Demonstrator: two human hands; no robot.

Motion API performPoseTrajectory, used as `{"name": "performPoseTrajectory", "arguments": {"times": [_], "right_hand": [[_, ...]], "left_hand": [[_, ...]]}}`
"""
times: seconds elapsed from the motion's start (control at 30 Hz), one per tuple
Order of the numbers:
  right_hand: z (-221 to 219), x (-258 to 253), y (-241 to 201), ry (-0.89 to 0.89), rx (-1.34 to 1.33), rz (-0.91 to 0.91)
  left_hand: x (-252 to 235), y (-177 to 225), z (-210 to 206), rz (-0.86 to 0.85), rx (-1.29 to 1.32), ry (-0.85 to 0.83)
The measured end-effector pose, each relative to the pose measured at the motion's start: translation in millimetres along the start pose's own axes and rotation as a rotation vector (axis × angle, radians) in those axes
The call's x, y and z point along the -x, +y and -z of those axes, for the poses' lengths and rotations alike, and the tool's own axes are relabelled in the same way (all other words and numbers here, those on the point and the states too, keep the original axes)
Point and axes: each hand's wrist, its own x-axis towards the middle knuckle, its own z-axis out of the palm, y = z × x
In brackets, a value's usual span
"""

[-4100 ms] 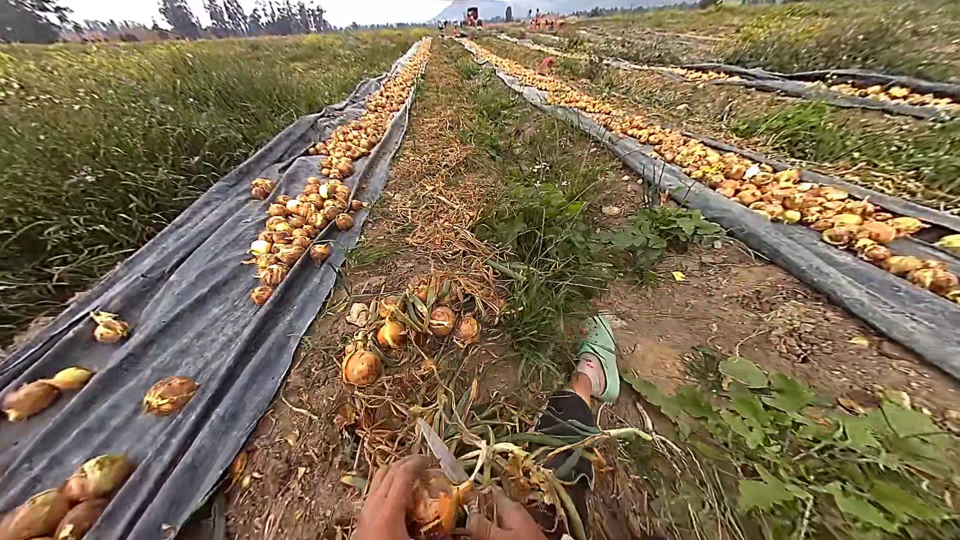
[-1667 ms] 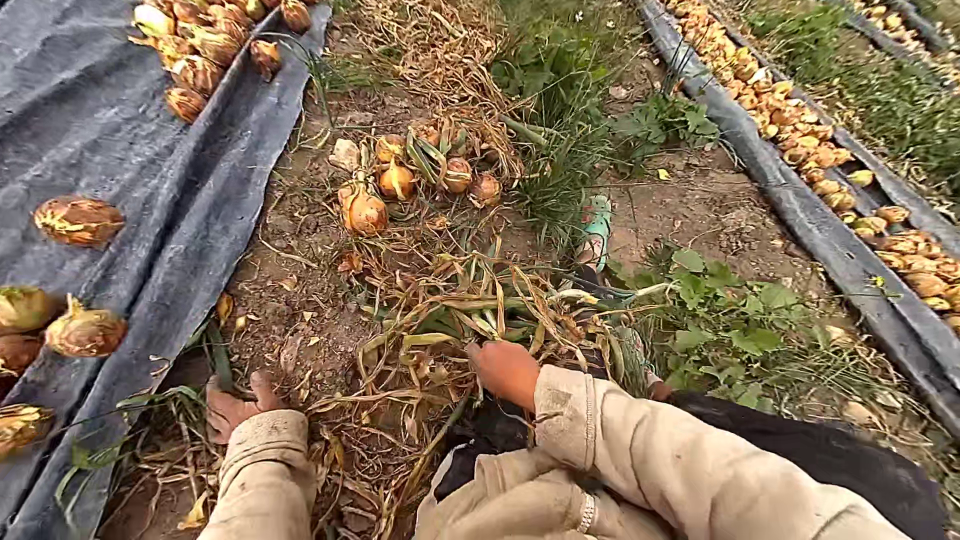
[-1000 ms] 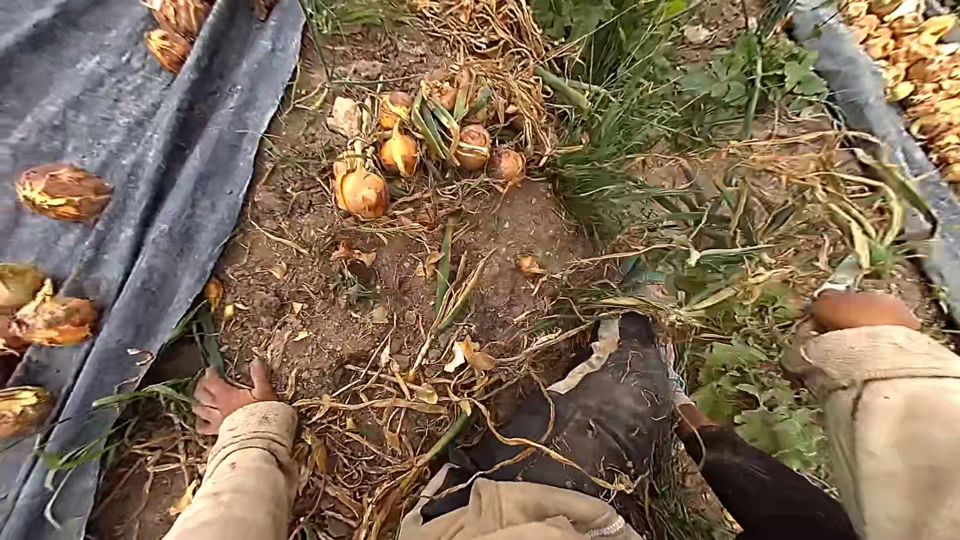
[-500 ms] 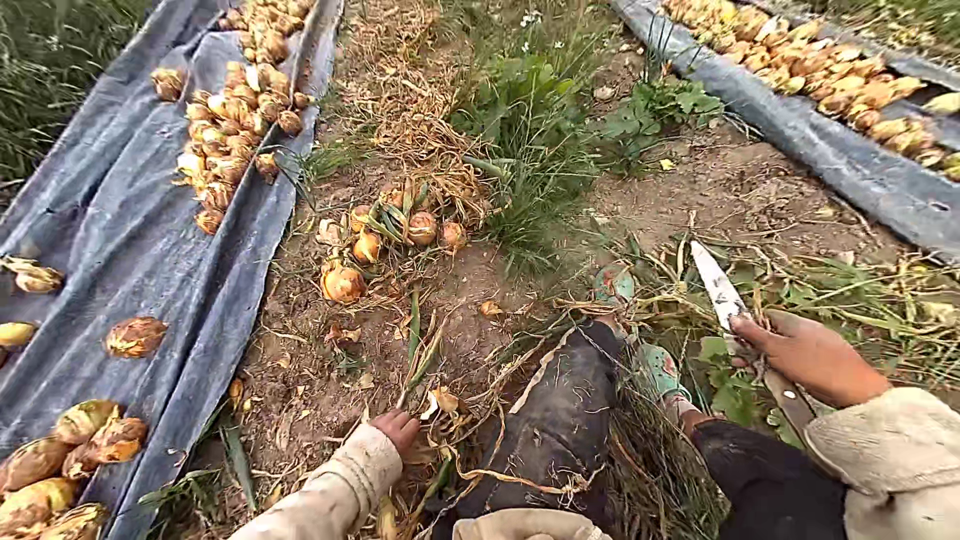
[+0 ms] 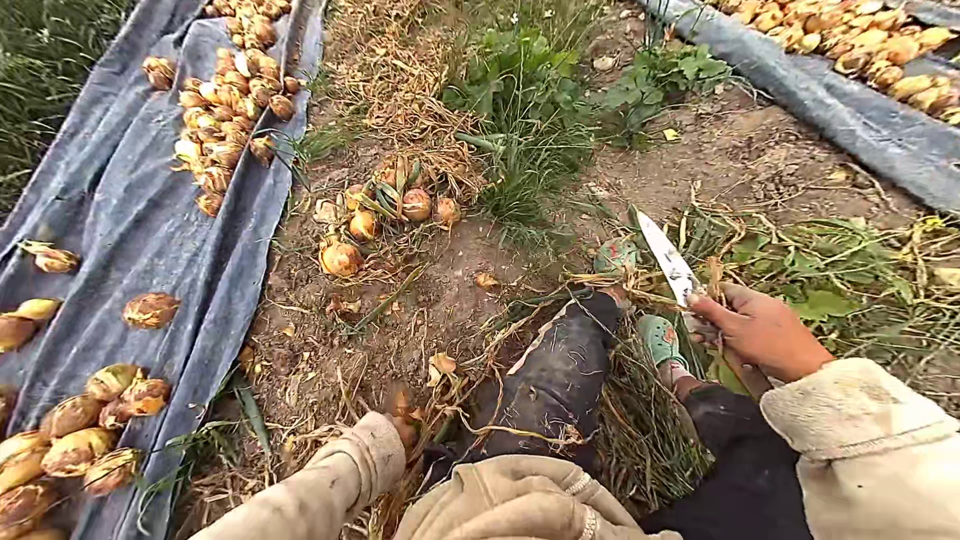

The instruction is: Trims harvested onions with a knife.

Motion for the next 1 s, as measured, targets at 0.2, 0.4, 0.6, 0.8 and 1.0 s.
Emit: {"name": "performPoseTrajectory", "arguments": {"times": [0.2,0.4,0.6,0.8,1.0], "right_hand": [[-27,24,-13,-0.076,0.000,0.051],[-56,47,-33,-0.169,-0.100,0.126],[-81,76,-40,-0.261,-0.288,0.096],[-101,94,-44,-0.452,-0.231,0.021],[-121,101,-54,-0.495,-0.265,0.182]], "left_hand": [[5,-25,-47,0.202,0.565,0.254],[25,-39,-9,0.206,0.368,0.581],[-26,-13,33,0.256,0.413,0.244],[11,-22,34,-0.077,0.606,0.523],[33,38,68,-0.927,0.941,0.736]]}}
